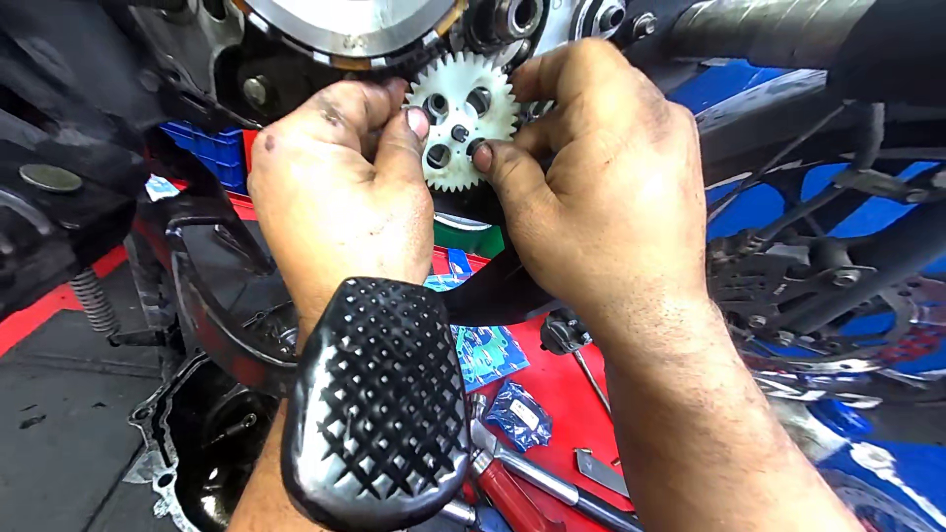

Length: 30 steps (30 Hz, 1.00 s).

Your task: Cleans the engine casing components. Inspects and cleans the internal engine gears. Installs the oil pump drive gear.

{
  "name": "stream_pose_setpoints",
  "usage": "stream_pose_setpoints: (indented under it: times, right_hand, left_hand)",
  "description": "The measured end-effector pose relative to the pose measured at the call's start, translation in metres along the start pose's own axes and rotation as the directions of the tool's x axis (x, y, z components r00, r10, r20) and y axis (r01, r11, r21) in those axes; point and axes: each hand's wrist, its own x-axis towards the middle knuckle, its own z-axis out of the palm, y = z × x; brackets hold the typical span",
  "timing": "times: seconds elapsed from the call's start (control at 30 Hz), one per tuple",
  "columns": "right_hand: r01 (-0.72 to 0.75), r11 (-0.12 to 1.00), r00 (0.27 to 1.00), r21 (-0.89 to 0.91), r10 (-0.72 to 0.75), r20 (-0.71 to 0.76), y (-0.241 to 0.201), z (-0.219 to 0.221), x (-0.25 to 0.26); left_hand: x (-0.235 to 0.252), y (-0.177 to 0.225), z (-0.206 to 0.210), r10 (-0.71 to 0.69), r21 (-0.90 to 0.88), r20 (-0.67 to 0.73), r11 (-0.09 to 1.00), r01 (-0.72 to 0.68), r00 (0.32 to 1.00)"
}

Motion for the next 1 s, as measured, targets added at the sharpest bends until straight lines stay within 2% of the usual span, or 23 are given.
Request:
stream_pose_setpoints:
  times: [0.23,0.37,0.5,0.83,1.0]
  right_hand:
    - [0.016,0.998,0.996,0.057,-0.011,-0.092,0.001,0.007,-0.001]
    - [0.029,0.999,0.998,-0.016,-0.03,-0.055,0.0,0.002,0.0]
    - [0.081,0.995,0.991,-0.062,-0.087,-0.104,-0.002,0.002,-0.001]
    - [0.104,0.994,0.972,0.03,-0.095,-0.215,0.002,0.014,-0.003]
    - [0.083,0.996,0.971,0.025,-0.076,-0.226,0.002,0.009,-0.002]
  left_hand:
    - [-0.001,-0.003,0.003,0.06,0.001,-0.016,0.998,-0.06,0.998]
    - [0.0,-0.001,0.002,0.016,0.017,-0.013,1.0,-0.016,1.0]
    - [0.003,0.002,0.001,0.014,0.079,-0.001,0.997,-0.014,1.0]
    - [-0.006,0.001,0.005,0.068,0.205,-0.062,0.977,-0.054,0.996]
    - [-0.003,0.0,-0.002,0.014,0.196,-0.011,0.981,-0.011,1.0]
